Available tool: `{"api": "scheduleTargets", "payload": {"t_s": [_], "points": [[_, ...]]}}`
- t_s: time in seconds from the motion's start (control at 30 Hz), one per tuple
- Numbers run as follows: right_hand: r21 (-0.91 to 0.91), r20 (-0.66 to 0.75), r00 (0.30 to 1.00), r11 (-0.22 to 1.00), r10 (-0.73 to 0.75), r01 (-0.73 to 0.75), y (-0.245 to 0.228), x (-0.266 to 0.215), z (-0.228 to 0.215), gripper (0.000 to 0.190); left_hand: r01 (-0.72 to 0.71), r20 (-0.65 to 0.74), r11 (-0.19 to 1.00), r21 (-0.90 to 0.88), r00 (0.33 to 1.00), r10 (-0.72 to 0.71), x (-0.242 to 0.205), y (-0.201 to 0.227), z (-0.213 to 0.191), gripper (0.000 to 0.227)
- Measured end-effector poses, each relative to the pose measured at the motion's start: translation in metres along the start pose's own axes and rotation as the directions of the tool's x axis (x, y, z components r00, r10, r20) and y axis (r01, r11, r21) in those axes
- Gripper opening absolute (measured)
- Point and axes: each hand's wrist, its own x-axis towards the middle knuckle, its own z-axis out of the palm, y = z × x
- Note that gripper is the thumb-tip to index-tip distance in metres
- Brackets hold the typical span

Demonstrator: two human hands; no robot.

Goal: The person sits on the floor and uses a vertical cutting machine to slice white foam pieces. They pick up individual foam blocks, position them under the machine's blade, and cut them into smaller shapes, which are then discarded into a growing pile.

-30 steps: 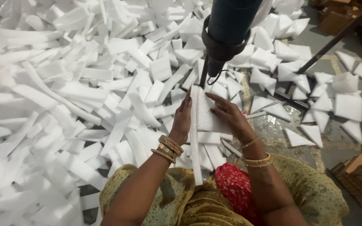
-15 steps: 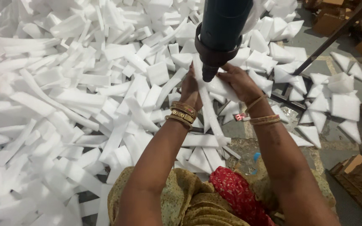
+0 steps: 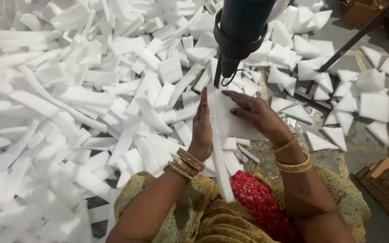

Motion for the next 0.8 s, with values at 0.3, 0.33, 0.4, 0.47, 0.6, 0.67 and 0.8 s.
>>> {"api": "scheduleTargets", "payload": {"t_s": [0.3, 0.33, 0.4, 0.47, 0.6, 0.67, 0.8], "points": [[-0.119, 0.037, 0.992, 0.985, -0.117, 0.121, -0.020, -0.008, 0.025, 0.053, 0.064, 0.018, 0.997, -0.053, 0.998, -0.063, -0.021, -0.009, -0.024, 0.059], [-0.102, 0.041, 0.992, 0.987, -0.122, 0.126, -0.020, -0.007, 0.027, 0.053, 0.056, 0.013, 0.996, -0.068, 0.998, -0.055, -0.023, -0.010, -0.025, 0.058], [-0.092, 0.044, 0.989, 0.985, -0.144, 0.147, -0.016, -0.005, 0.029, 0.055, 0.004, 0.010, 1.000, -0.009, 1.000, -0.004, -0.025, -0.010, -0.028, 0.059], [-0.105, 0.045, 0.984, 0.978, -0.175, 0.178, -0.010, -0.001, 0.033, 0.056, -0.064, 0.006, 0.992, 0.108, 0.998, 0.064, -0.024, -0.007, -0.032, 0.059], [-0.025, 0.030, 0.982, 0.982, -0.189, 0.190, 0.010, 0.013, 0.045, 0.053, -0.229, 0.022, 0.907, 0.354, 0.971, 0.237, -0.020, -0.004, -0.046, 0.061], [-0.133, 0.013, 0.974, 0.965, -0.227, 0.226, 0.023, 0.020, 0.052, 0.052, -0.250, -0.005, 0.870, 0.424, 0.960, 0.278, -0.014, -0.005, -0.055, 0.063], [-0.208, -0.005, 0.791, 0.774, -0.612, 0.598, 0.039, 0.025, 0.069, 0.042, -0.143, -0.169, 0.970, 0.194, 0.970, 0.177, 0.003, -0.008, -0.079, 0.070]]}}
